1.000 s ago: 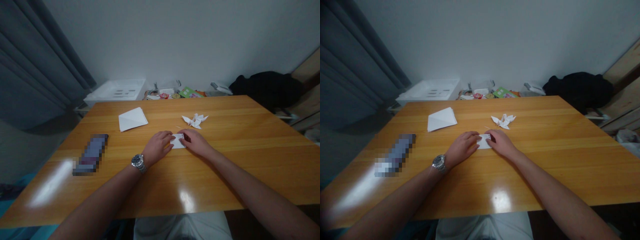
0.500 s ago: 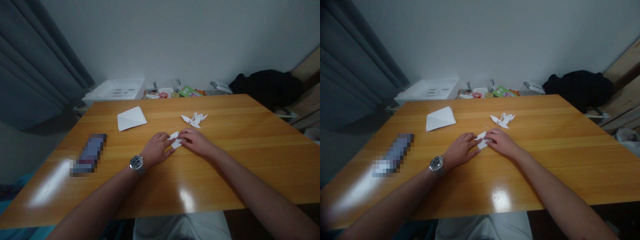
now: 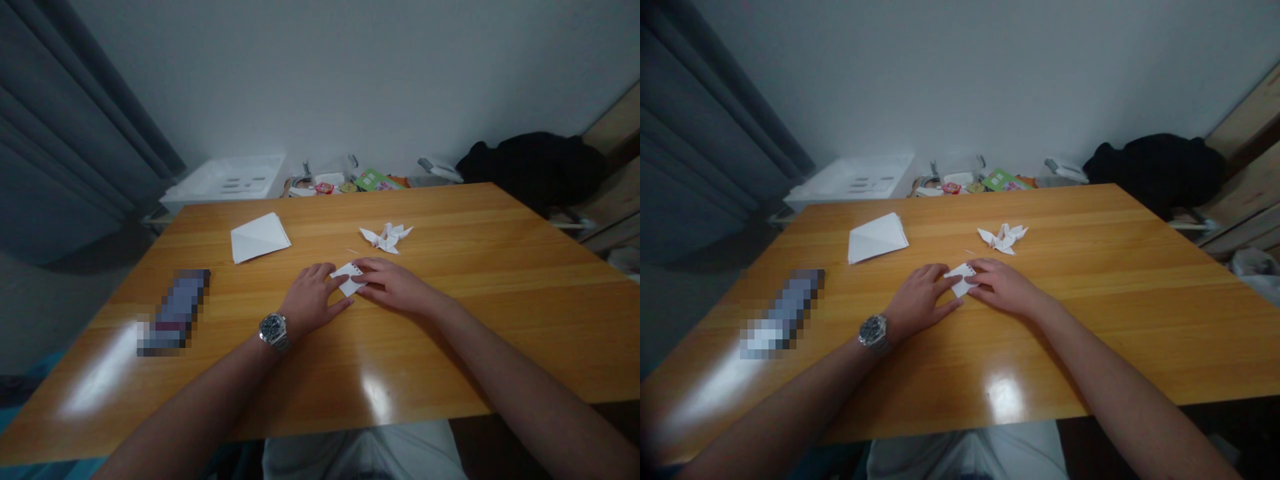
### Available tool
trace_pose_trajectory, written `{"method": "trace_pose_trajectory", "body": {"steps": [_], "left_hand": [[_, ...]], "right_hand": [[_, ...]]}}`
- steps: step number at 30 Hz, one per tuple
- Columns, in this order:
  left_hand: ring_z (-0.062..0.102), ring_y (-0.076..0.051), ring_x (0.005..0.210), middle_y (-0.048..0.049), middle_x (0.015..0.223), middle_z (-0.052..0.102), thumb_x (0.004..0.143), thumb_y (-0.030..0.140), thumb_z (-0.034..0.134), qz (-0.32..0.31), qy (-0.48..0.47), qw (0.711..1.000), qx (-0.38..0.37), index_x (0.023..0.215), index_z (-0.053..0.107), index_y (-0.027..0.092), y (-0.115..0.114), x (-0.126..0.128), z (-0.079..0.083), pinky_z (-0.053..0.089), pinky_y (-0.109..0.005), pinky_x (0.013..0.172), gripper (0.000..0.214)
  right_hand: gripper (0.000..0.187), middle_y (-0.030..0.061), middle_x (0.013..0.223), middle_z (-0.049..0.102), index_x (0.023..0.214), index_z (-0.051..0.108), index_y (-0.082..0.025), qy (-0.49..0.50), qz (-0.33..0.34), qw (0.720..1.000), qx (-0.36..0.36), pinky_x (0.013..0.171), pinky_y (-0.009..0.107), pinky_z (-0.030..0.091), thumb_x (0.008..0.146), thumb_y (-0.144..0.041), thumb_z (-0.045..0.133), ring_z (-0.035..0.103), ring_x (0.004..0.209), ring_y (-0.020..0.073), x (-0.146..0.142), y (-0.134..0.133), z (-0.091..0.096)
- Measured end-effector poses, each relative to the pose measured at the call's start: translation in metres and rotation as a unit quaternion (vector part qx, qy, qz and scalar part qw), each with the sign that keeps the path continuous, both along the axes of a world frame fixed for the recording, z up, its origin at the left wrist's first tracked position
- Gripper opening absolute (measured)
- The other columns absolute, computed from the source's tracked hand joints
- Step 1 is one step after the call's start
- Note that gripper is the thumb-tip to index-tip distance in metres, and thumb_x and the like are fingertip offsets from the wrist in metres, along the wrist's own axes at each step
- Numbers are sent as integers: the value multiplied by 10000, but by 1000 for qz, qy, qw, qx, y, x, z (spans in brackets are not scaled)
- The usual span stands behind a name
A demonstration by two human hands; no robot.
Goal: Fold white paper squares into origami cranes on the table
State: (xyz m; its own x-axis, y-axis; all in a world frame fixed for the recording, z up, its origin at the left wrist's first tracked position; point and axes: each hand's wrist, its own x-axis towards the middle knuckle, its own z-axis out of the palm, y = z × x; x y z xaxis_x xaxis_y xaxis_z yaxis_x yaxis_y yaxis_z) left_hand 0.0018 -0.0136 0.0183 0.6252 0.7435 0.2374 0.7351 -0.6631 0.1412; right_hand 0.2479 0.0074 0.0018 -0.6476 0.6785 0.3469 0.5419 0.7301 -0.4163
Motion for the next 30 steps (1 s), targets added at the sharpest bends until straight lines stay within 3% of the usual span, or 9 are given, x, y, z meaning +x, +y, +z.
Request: {"method": "trace_pose_trajectory", "body": {"steps": [12,20,25,30], "left_hand": [[565,-295,1148,-118,1286,591,954,555,525,17,-1,1000,7,1304,615,246,0,1,-2,452,-461,1007,476],[528,-304,1284,-136,1408,561,906,574,604,10,-34,999,-12,1286,607,202,1,0,-6,388,-471,1127,531],[588,-297,1198,-123,1343,607,948,446,568,26,-26,999,-3,1264,615,191,-1,3,-6,461,-465,1051,409],[611,-282,1186,-118,1347,615,919,296,572,0,-43,999,-14,1245,605,177,1,4,-6,473,-431,1053,348]], "right_hand": [[312,120,1357,646,1252,690,-244,-13,5,1000,-19,1069,490,483,958,-313,611,604,1257,273,-1,-2,4],[280,94,1223,723,1223,703,-242,-5,9,1000,-25,1010,444,521,973,-284,583,671,1135,246,-3,-4,11],[278,83,1188,735,1226,692,-252,7,10,1000,-28,969,425,535,966,-271,595,683,1087,233,-3,-4,7],[282,82,1204,721,1226,679,-251,38,11,998,-41,990,411,525,952,-243,615,660,1122,221,-2,-1,2]]}}
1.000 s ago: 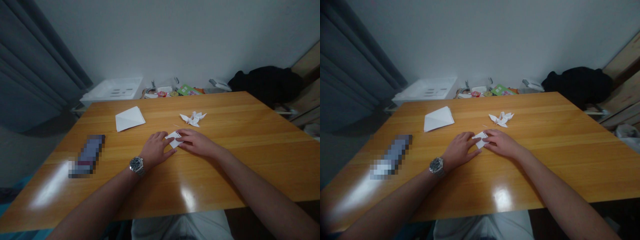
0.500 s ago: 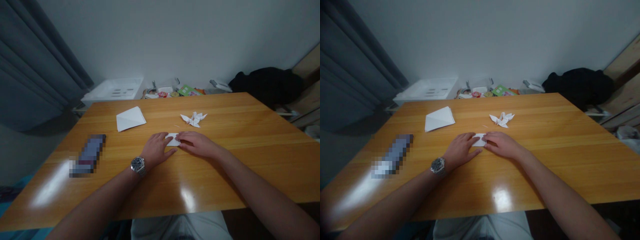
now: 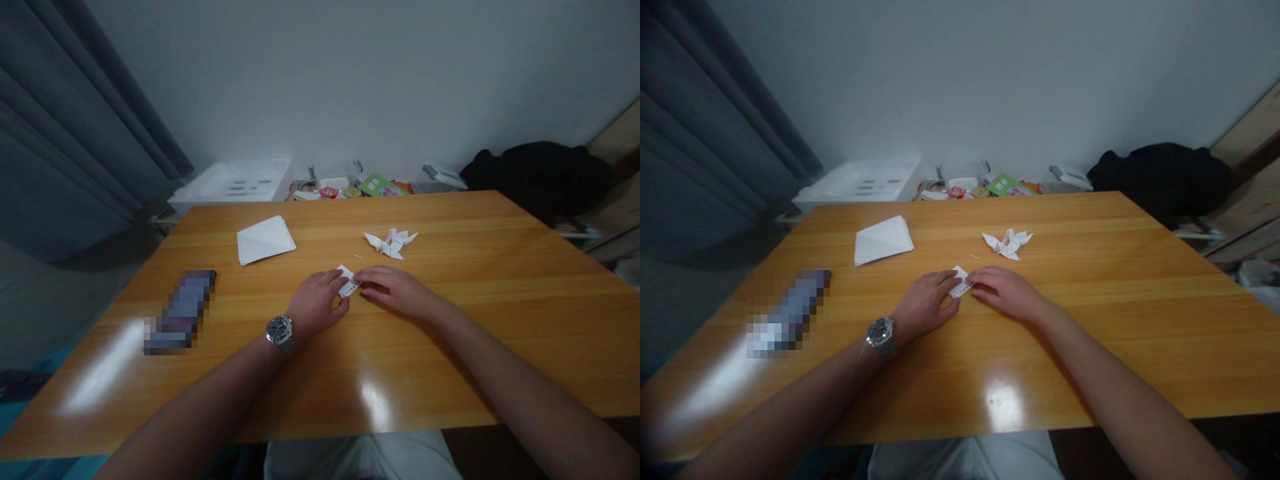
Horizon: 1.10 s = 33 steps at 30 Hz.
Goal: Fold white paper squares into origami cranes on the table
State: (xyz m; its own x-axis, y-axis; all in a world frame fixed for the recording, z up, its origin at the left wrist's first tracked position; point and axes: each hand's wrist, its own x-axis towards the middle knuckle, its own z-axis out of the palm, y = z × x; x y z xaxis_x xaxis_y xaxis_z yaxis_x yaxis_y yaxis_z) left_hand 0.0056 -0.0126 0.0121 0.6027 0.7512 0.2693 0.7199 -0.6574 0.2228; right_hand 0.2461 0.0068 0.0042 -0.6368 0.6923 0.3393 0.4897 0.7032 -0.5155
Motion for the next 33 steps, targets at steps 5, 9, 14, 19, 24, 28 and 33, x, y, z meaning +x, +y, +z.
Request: {"method": "trace_pose_trajectory", "body": {"steps": [5,9,14,19,24,28,33], "left_hand": [[667,-240,1044,-80,1179,686,903,258,559,-8,-46,998,-40,1142,573,198,1,0,2,523,-364,935,247],[678,-230,910,-52,1027,700,915,281,539,12,-44,997,-58,1098,549,210,1,1,4,535,-347,829,197],[654,-246,1092,-74,1213,672,926,289,548,-20,-32,998,-55,1129,548,214,2,0,3,512,-363,963,216],[618,-260,1187,-87,1327,622,935,377,584,-37,-33,997,-56,1162,553,207,3,-2,0,501,-380,1009,285],[648,-233,1105,-64,1269,650,951,358,566,-33,-57,995,-69,1168,568,215,4,-4,1,521,-355,960,260],[650,-220,1096,-56,1272,653,967,346,545,-29,-75,994,-73,1144,588,214,5,-6,2,519,-341,954,225],[676,-214,1012,-52,1146,706,1008,368,477,-10,-63,995,-82,1140,613,211,7,-7,3,529,-333,900,246]], "right_hand": [[281,98,1212,712,1206,683,-225,-2,-4,1000,4,995,427,520,933,-189,625,647,1135,234,2,7,-7],[227,92,1173,725,1142,713,-233,2,7,1000,12,968,422,529,949,-189,601,659,1099,227,3,12,-10],[187,85,1143,728,1035,744,-232,5,18,999,39,916,396,541,972,-195,572,672,1043,214,3,15,-12],[167,77,1125,729,1000,741,-224,-2,18,999,42,916,384,534,973,-204,578,668,1038,213,2,15,-11],[158,74,1120,726,997,737,-228,5,18,999,36,920,379,530,967,-200,585,666,1034,210,2,12,-7],[157,77,1120,723,1017,727,-230,9,14,1000,23,926,389,530,967,-198,581,662,1039,213,2,11,-5],[202,71,1136,714,1125,697,-253,16,10,1000,4,944,395,526,951,-204,608,653,1063,214,3,10,-5]]}}
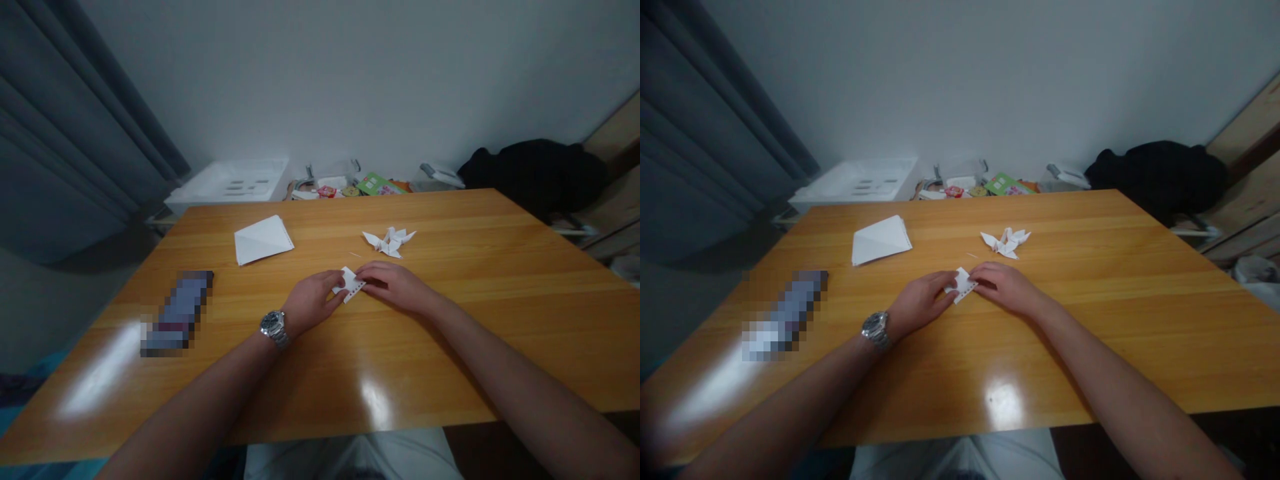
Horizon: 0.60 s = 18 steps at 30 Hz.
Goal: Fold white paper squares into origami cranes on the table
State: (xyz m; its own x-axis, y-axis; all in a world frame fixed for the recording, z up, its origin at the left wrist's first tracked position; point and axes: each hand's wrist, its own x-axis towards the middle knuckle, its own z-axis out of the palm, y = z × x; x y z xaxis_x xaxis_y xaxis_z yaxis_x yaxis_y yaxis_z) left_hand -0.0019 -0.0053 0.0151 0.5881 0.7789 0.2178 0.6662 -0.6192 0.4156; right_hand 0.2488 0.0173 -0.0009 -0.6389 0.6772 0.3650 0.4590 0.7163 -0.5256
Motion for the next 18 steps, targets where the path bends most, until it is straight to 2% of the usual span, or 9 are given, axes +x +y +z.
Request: {"method": "trace_pose_trajectory", "body": {"steps": [6,9,14,18], "left_hand": [[688,-212,1021,-66,1168,716,1031,338,422,31,7,999,-16,1262,588,208,2,-1,-1,530,-320,871,312],[687,-207,976,-55,1099,723,1017,346,455,26,1,1000,-3,1201,608,215,0,0,-1,527,-323,855,273],[662,-245,984,-65,1042,709,891,439,666,2,7,999,35,990,619,203,-4,6,1,508,-369,899,261],[666,-224,971,-62,1045,706,935,306,585,10,2,1000,30,989,603,207,-5,8,1,513,-346,892,114]], "right_hand": [[228,75,1158,705,1154,691,-250,2,-3,1000,-6,958,407,524,948,-193,612,647,1074,207,1,1,0],[176,80,1135,708,1065,728,-241,4,-1,1000,0,920,401,535,960,-199,594,657,1041,209,0,1,0],[161,82,1122,707,998,750,-235,23,-4,1000,-3,909,394,537,964,-225,593,665,1015,211,-1,0,-1],[145,80,1111,707,1008,738,-233,44,-2,999,-13,915,385,533,962,-238,600,661,1017,208,0,-1,-1]]}}
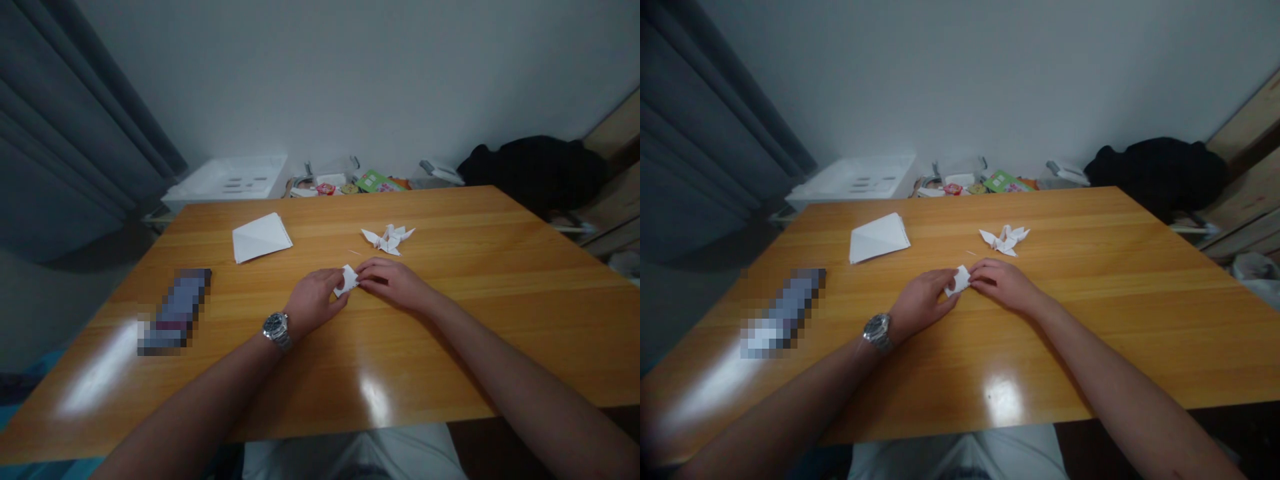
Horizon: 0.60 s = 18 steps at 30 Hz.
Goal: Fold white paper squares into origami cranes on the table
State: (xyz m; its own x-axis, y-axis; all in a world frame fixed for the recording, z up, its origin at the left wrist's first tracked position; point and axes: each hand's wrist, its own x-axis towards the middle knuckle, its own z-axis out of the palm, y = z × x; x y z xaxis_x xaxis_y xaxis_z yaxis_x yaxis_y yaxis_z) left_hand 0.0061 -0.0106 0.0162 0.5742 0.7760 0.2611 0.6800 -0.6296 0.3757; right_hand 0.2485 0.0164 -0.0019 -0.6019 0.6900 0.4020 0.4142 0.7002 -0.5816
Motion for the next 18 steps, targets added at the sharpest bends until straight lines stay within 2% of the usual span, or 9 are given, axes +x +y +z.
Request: {"method": "trace_pose_trajectory", "body": {"steps": [4,7,12,18], "left_hand": [[678,-209,960,-54,1081,707,949,255,527,21,-12,1000,-19,1070,607,221,-1,-1,-1,532,-331,878,148],[684,-204,991,-46,1118,709,955,251,520,17,-16,999,-29,1129,606,229,-2,-2,-3,540,-331,902,195],[638,-220,1172,-47,1421,578,964,358,570,-37,-7,999,-31,1070,642,229,0,-3,-5,530,-354,995,182],[567,-226,1298,-99,1445,557,1010,372,492,-123,25,992,-26,1182,707,230,6,-13,-7,453,-369,1113,309]], "right_hand": [[177,75,1113,705,1104,712,-244,14,-10,1000,-10,940,398,525,951,-256,624,650,1042,210,-1,-1,1],[170,75,1118,695,1088,720,-253,16,-6,1000,-16,944,416,524,956,-263,613,644,1044,213,-1,0,1],[150,79,1129,654,978,749,-240,12,-6,999,-36,951,418,518,962,-265,602,629,1052,210,2,2,0],[138,81,1146,621,977,750,-233,-8,-5,999,-54,967,422,507,953,-263,617,608,1075,214,10,5,-4]]}}
